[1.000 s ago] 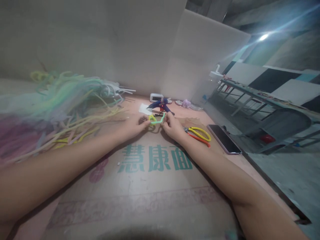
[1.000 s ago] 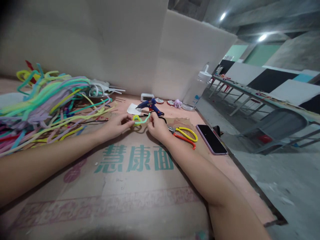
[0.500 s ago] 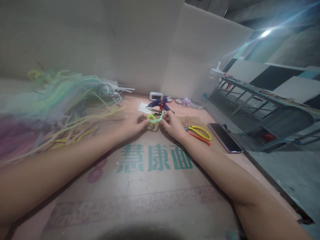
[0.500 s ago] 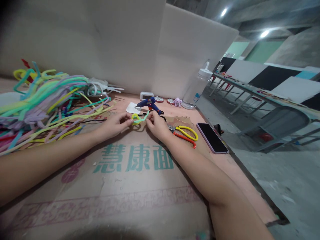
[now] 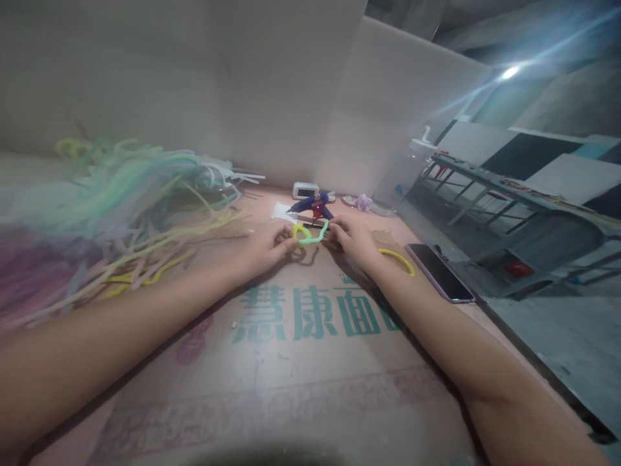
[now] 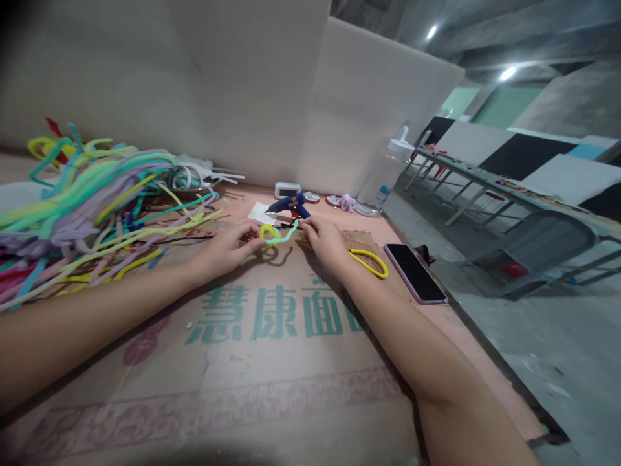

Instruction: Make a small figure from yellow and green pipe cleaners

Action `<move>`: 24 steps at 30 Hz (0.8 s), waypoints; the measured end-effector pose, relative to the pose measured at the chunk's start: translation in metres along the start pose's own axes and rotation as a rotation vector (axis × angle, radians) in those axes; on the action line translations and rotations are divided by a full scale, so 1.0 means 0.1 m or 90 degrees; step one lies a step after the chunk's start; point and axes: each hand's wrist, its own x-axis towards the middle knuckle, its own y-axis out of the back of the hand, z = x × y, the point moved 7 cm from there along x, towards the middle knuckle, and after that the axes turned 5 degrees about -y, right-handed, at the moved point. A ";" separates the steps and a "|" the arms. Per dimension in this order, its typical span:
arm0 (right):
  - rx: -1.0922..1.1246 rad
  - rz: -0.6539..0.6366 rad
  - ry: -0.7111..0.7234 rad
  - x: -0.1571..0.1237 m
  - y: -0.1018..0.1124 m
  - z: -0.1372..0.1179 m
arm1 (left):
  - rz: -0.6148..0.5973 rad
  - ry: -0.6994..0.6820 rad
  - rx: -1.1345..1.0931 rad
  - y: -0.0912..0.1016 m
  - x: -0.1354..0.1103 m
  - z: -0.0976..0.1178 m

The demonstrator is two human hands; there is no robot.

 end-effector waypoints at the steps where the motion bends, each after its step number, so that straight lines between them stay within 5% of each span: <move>1: -0.009 0.008 -0.007 0.01 0.02 0.03 | -0.003 -0.016 0.010 0.00 0.00 0.02; 7: -0.021 0.061 0.035 0.06 0.02 0.18 | -0.048 -0.056 0.029 -0.07 -0.01 0.08; 16: -0.071 0.056 0.122 0.01 -0.07 0.08 | -0.119 -0.071 0.103 -0.17 -0.03 0.09; 24: -0.066 -0.031 -0.005 0.41 -0.07 0.12 | -0.186 -0.119 0.195 -0.25 -0.04 0.14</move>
